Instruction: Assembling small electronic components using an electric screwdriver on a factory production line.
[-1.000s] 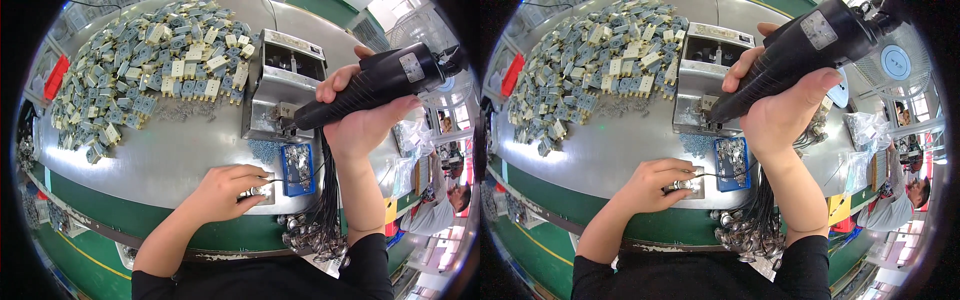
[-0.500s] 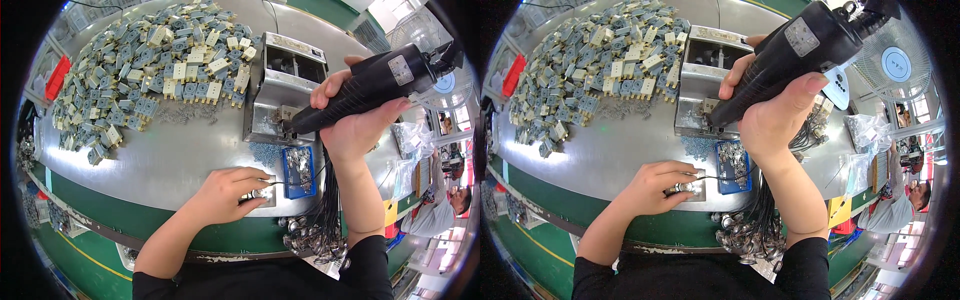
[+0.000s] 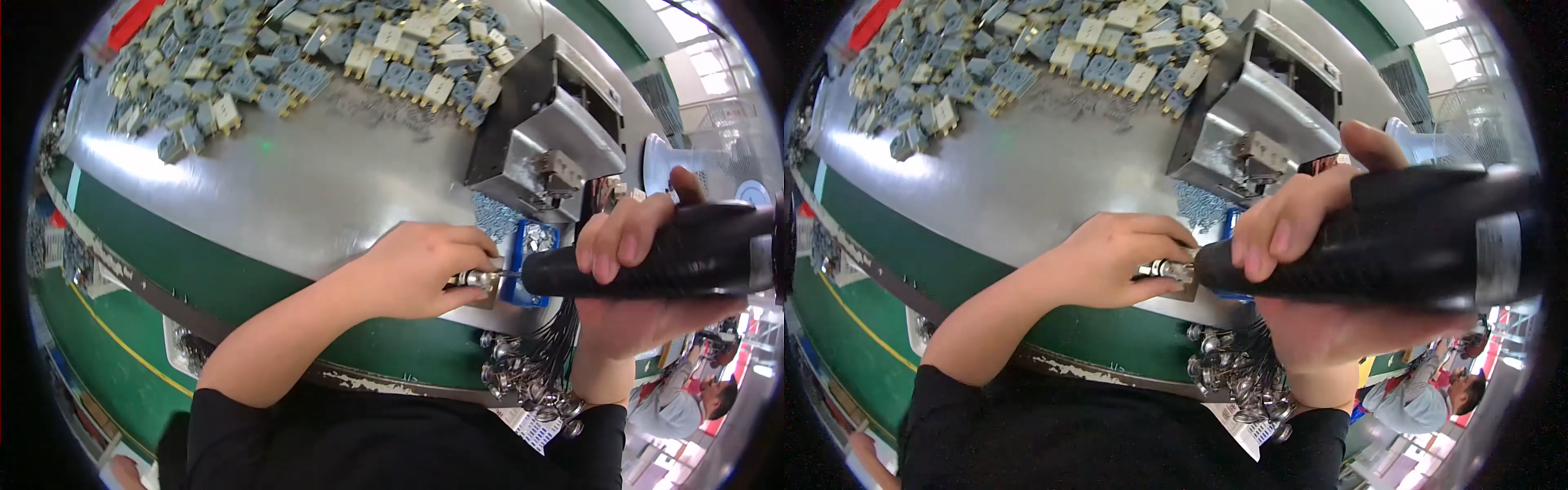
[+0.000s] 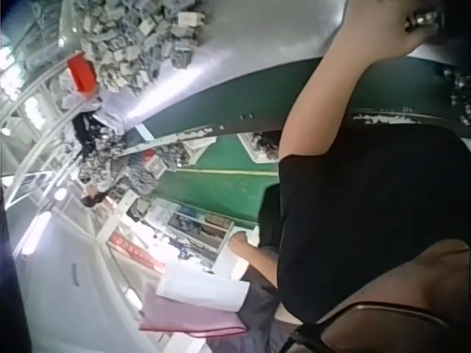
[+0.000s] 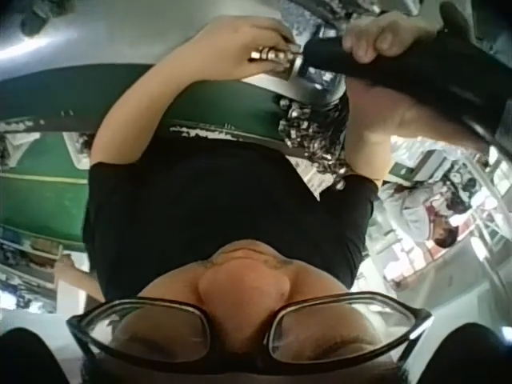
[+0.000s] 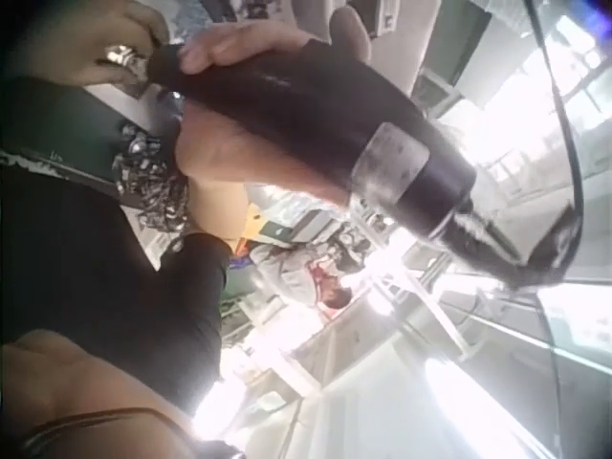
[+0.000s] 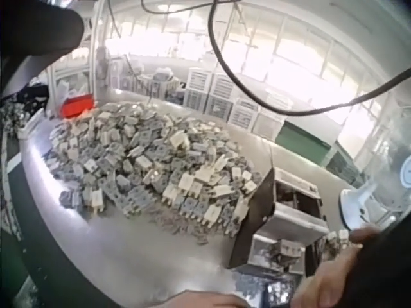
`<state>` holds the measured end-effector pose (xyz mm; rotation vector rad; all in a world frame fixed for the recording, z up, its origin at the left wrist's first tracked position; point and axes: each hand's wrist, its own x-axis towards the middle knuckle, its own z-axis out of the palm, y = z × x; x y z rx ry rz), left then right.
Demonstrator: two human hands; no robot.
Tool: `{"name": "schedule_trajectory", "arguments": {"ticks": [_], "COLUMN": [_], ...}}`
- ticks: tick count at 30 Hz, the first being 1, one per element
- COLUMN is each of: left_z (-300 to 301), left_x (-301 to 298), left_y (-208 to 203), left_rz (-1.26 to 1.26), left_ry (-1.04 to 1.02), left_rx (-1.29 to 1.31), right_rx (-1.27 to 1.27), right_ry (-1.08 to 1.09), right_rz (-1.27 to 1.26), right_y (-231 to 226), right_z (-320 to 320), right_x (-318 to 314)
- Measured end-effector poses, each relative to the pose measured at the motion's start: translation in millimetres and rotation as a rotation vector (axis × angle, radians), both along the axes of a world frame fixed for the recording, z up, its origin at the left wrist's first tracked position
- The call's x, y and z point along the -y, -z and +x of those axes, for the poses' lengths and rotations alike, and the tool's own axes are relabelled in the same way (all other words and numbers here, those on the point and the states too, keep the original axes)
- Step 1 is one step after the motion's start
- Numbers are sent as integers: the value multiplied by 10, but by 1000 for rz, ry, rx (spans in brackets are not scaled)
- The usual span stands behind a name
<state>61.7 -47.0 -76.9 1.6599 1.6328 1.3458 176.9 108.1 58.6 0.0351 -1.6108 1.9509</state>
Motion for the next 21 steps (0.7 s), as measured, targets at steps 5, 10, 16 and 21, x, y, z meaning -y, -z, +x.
{"name": "schedule_trajectory", "arguments": {"ticks": [5,10,16,21], "left_z": [-10,7,4,12], "left_x": [18,8,25,14], "left_y": [32,25,27,29], "left_rz": [-33,-32,-36,-35], "left_ry": [2,-15,-11,-10], "left_rx": [36,6,0,-15], "right_rx": [137,135,61,63], "right_ry": [61,-14,-38,-77], "right_rz": [183,11,-8,-4], "right_y": [62,185,323,326], "right_z": [21,6,-8,49], "right_x": [258,217,229,263]}}
